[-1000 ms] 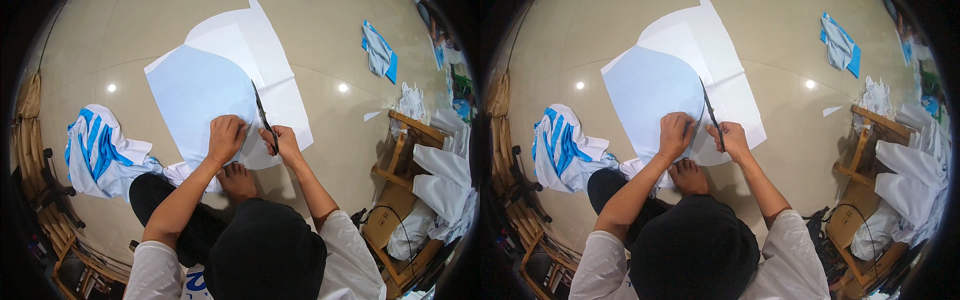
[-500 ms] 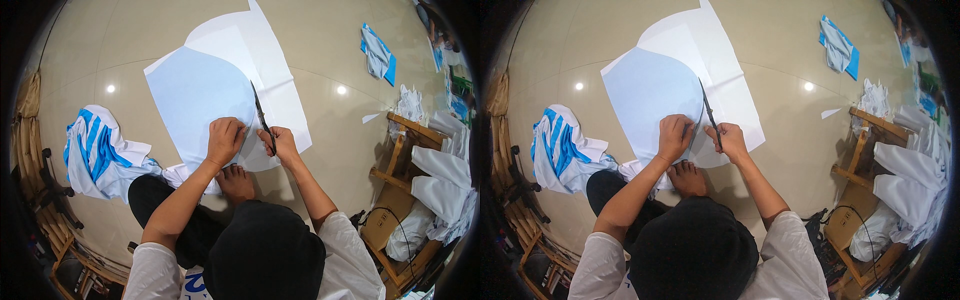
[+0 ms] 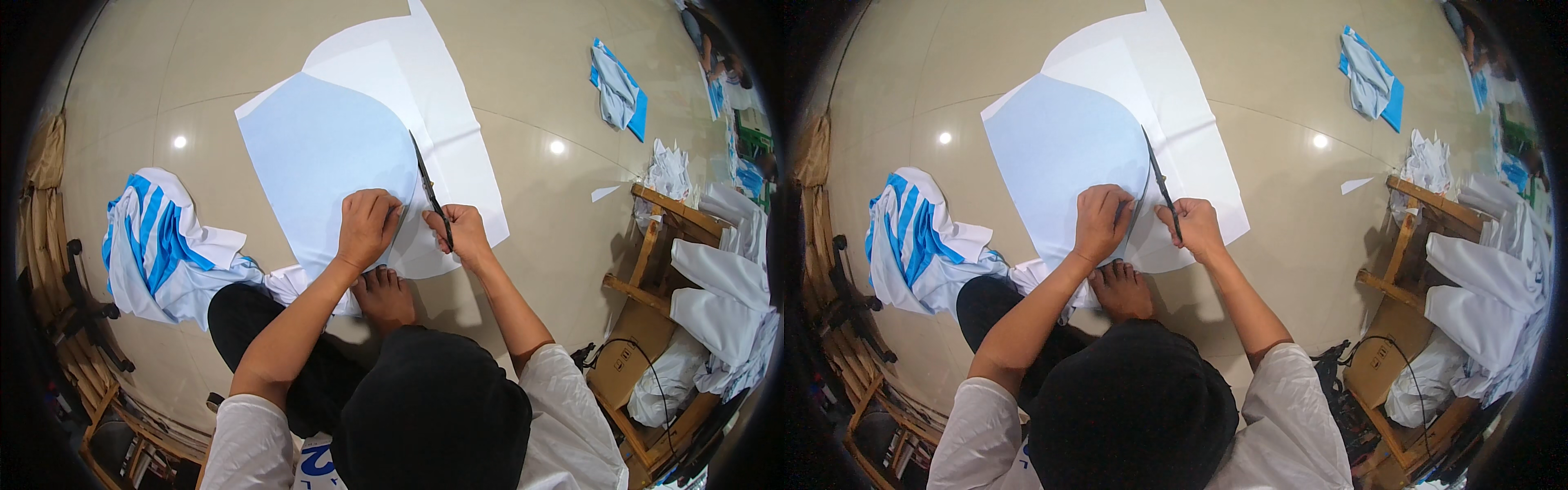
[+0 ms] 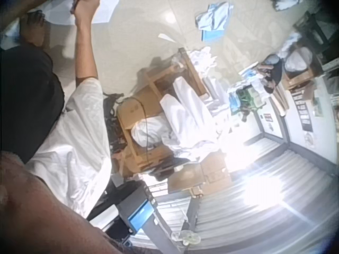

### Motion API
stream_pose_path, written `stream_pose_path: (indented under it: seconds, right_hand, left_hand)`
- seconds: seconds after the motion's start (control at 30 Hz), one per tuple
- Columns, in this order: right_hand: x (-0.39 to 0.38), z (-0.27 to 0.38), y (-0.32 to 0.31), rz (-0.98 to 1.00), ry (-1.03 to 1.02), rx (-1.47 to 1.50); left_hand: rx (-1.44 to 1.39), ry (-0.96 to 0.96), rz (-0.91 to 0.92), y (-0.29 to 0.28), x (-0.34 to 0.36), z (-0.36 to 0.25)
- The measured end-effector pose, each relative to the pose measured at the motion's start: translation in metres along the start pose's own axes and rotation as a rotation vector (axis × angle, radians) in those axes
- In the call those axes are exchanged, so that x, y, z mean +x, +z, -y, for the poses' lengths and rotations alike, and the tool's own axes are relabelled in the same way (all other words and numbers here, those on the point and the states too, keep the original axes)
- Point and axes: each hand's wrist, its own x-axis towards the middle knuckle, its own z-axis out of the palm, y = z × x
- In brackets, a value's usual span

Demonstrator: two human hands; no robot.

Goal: The person sits on the floor and uses scissors to cut a large piece of light blue and white fabric. They cut along a curved line, then unfold the fabric to reveal a symmetrical pattern. The person continues to trim the edges of the fabric, following the curved shape, and adjusts the fabric on the floor between cuts.

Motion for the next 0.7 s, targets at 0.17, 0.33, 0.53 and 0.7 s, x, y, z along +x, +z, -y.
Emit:
stream_pose_path:
  seconds: [0.17, 0.33, 0.53, 0.7]
  right_hand:
    - [0.001, 0.002, -0.004, 0.006, 0.004, -0.027]
    - [-0.001, 0.006, -0.008, 0.015, 0.009, -0.076]
    - [-0.002, 0.015, -0.011, 0.021, 0.033, -0.092]
    - [0.009, 0.02, -0.012, 0.045, 0.028, -0.068]
  left_hand:
    - [0.02, -0.006, 0.009, -0.001, 0.001, -0.001]
    - [0.006, -0.01, 0.017, -0.001, 0.0, -0.001]
    - [0.006, -0.018, 0.012, -0.001, 0.0, -0.001]
    - [0.013, -0.018, 0.009, -0.001, -0.001, 0.0]
